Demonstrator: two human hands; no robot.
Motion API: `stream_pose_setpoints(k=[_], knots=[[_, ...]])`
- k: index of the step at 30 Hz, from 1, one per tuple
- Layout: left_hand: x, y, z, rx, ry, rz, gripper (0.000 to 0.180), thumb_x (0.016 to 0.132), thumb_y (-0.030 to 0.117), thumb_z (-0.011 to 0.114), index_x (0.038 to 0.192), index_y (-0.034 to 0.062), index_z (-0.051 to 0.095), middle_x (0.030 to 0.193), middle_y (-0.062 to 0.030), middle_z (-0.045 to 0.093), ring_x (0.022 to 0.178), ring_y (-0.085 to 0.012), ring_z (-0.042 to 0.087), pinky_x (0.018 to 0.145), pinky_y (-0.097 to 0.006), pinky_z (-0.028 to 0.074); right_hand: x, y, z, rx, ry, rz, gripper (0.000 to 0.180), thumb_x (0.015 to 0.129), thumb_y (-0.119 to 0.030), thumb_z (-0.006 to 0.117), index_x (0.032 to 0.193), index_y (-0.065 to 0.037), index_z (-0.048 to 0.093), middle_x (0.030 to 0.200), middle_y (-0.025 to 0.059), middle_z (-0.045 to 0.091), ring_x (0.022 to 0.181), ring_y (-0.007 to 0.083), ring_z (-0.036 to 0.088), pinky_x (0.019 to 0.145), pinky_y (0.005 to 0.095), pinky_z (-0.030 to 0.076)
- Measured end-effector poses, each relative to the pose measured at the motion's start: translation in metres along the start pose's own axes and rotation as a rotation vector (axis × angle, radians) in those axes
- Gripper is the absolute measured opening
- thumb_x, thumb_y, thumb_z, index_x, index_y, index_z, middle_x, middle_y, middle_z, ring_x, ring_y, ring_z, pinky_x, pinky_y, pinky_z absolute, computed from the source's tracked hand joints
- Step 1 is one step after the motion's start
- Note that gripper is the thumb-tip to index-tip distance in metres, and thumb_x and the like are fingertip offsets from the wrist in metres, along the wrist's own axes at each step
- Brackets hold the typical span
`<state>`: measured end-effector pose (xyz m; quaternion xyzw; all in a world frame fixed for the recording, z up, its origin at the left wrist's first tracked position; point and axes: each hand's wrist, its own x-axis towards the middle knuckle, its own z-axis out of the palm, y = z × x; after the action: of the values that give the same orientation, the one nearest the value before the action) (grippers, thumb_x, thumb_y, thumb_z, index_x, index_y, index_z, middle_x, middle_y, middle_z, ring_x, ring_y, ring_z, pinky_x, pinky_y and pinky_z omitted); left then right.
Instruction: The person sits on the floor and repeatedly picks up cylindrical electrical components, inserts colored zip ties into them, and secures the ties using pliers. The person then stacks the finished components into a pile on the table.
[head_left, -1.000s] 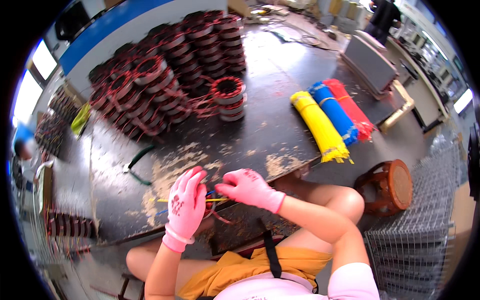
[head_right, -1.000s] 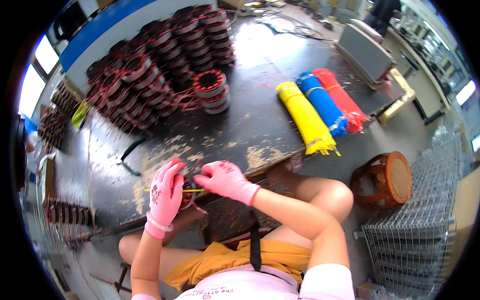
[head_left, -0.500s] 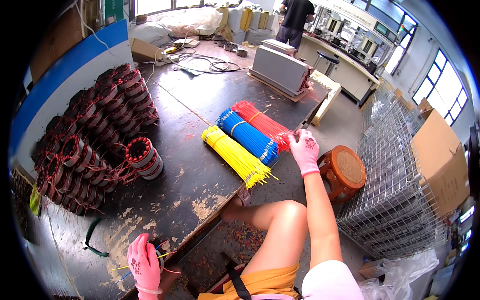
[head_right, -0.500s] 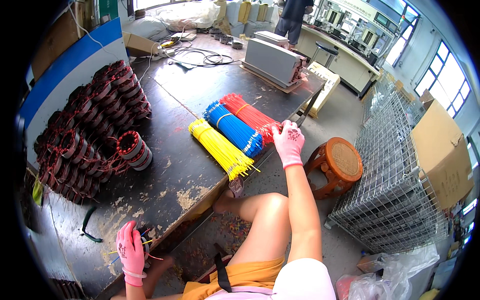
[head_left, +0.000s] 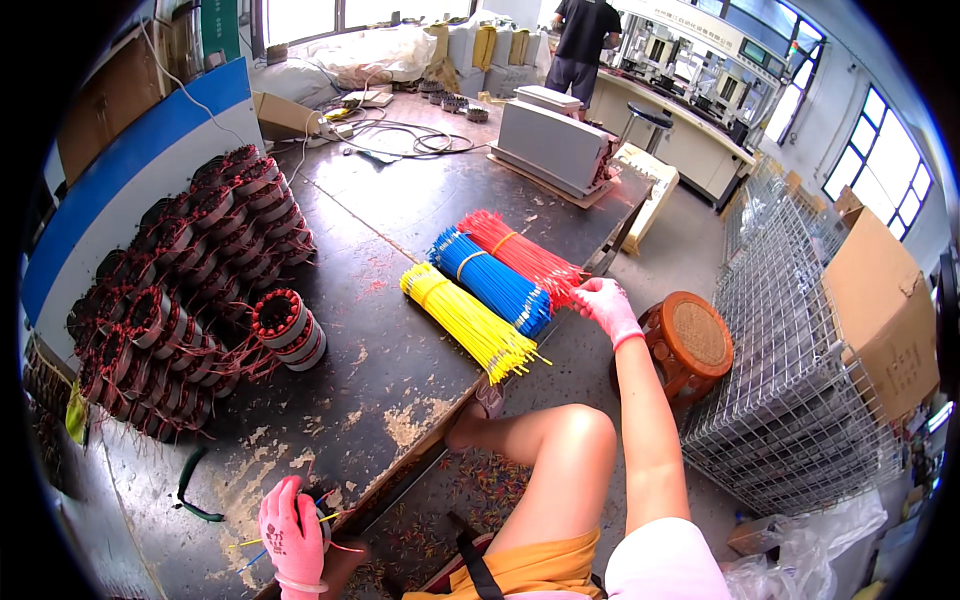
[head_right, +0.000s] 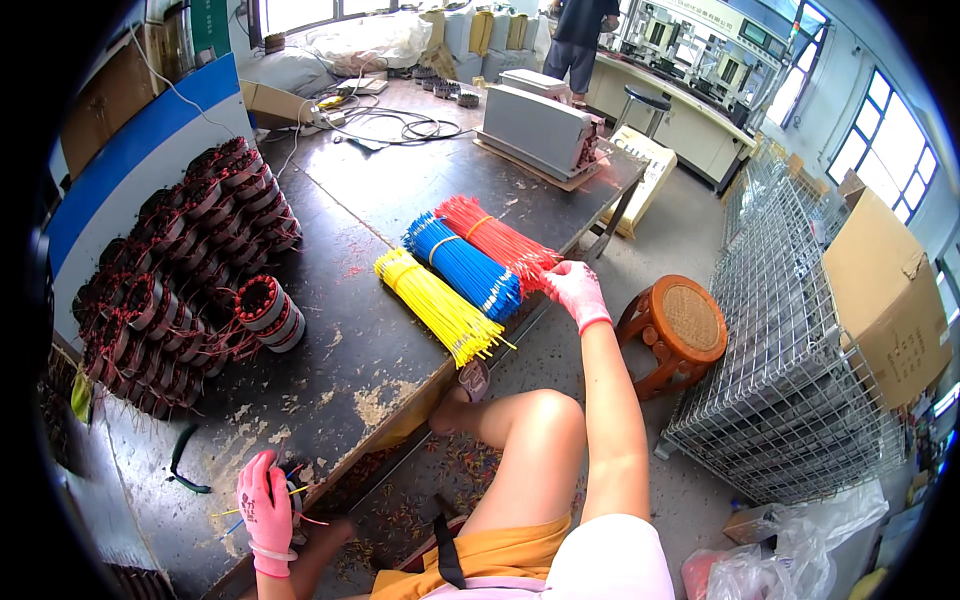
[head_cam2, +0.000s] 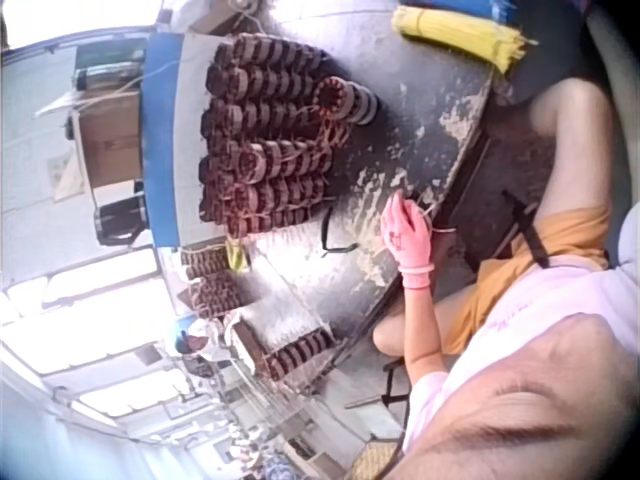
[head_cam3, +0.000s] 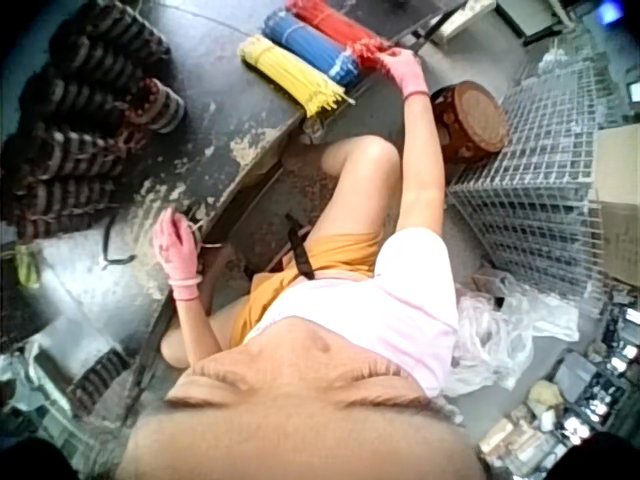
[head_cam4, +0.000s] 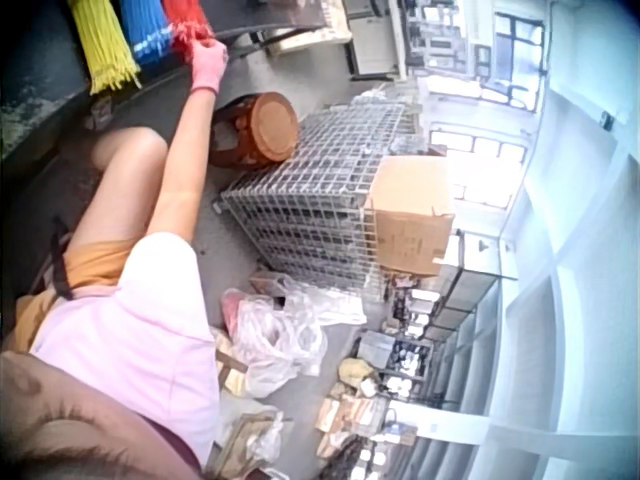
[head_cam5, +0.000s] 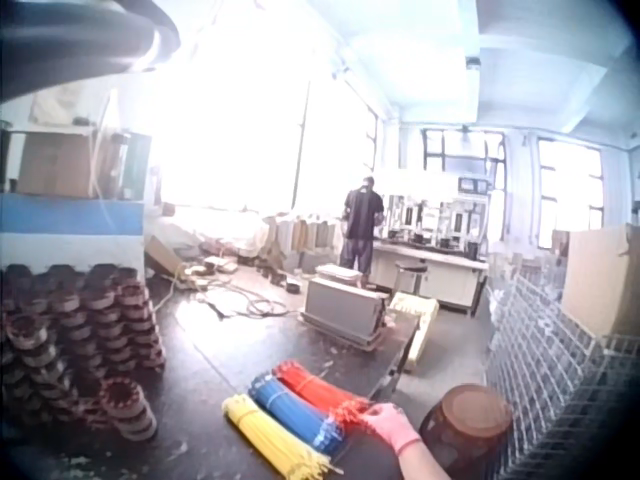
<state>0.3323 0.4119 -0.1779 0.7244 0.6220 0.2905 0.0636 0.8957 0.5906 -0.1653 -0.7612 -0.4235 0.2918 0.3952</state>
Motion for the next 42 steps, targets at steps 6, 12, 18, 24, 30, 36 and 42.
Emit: stream_pose_setpoints(k=[6, 12, 18, 24, 30, 36, 42], knots=[[-0.002, -0.005, 0.005, -0.028, 0.038, 0.011, 0.030, 0.094, 0.012, 0.062, 0.123, 0.0037, 0.063, 0.123, -0.0162, 0.064, 0.115, -0.0370, 0.059, 0.102, -0.046, 0.043, -0.009, -0.002, 0.002, -0.234, 0.150, -0.062, 0.021, 0.095, -0.026, 0.066, 0.096, -0.006, 0.070, 0.080, 0.0075, 0.073, 0.070, 0.0139, 0.069, 0.065, 0.0314, 0.053], [-0.001, 0.000, 0.003, -0.012, 0.045, 0.020, 0.029, 0.094, 0.011, 0.061, 0.122, 0.0033, 0.064, 0.122, -0.0162, 0.065, 0.114, -0.0356, 0.059, 0.102, -0.044, 0.044, 0.009, 0.001, -0.011, -0.008, 0.030, -0.107, 0.022, 0.087, -0.024, 0.071, 0.094, -0.003, 0.069, 0.078, 0.0019, 0.069, 0.073, 0.0147, 0.066, 0.065, 0.0291, 0.050], [-0.002, -0.003, 0.001, -0.042, 0.033, -0.021, 0.030, 0.093, 0.015, 0.063, 0.122, 0.0042, 0.064, 0.123, -0.0154, 0.064, 0.115, -0.0362, 0.059, 0.102, -0.046, 0.043, 0.028, -0.016, -0.024, 0.286, -0.118, 0.117, 0.011, 0.087, -0.017, 0.072, 0.089, -0.011, 0.064, 0.075, 0.0002, 0.064, 0.055, 0.0057, 0.052, 0.050, 0.0207, 0.038], [-0.001, 0.003, 0.005, -0.061, 0.054, -0.010, 0.031, 0.093, 0.015, 0.065, 0.121, 0.0046, 0.064, 0.123, -0.0146, 0.065, 0.115, -0.0354, 0.059, 0.102, -0.045, 0.043, 0.042, -0.005, -0.039, -0.468, 0.140, -0.108, 0.028, 0.080, -0.030, 0.076, 0.098, -0.009, 0.073, 0.094, 0.0103, 0.076, 0.086, 0.0229, 0.072, 0.077, 0.0355, 0.056], [-0.002, 0.003, -0.001, -0.039, 0.056, -0.016, 0.028, 0.094, 0.014, 0.063, 0.120, 0.0037, 0.065, 0.121, -0.0159, 0.065, 0.115, -0.0357, 0.059, 0.102, -0.044, 0.045, 0.018, -0.022, -0.013, -0.851, 0.219, -0.109, 0.030, 0.090, -0.034, 0.063, 0.107, -0.010, 0.072, 0.111, 0.0150, 0.074, 0.106, 0.0337, 0.070, 0.092, 0.0429, 0.055], [-0.002, 0.001, 0.002, -0.065, 0.091, 0.006, 0.028, 0.094, 0.014, 0.064, 0.120, 0.0039, 0.065, 0.120, -0.0157, 0.066, 0.114, -0.0355, 0.059, 0.101, -0.044, 0.045, 0.015, -0.017, -0.008, -1.020, 0.245, -0.061, 0.033, 0.094, -0.033, 0.061, 0.110, -0.007, 0.073, 0.111, 0.0197, 0.073, 0.107, 0.0371, 0.070, 0.089, 0.0476, 0.056], [-0.001, 0.000, 0.001, -0.056, 0.091, 0.022, 0.030, 0.091, 0.015, 0.067, 0.119, 0.0049, 0.064, 0.119, -0.0132, 0.066, 0.112, -0.0342, 0.060, 0.100, -0.044, 0.044, -0.006, -0.018, -0.028, -0.958, 0.402, -0.177, 0.032, 0.094, -0.037, 0.059, 0.111, -0.012, 0.069, 0.102, 0.0150, 0.074, 0.100, 0.0348, 0.071, 0.086, 0.0467, 0.055]])
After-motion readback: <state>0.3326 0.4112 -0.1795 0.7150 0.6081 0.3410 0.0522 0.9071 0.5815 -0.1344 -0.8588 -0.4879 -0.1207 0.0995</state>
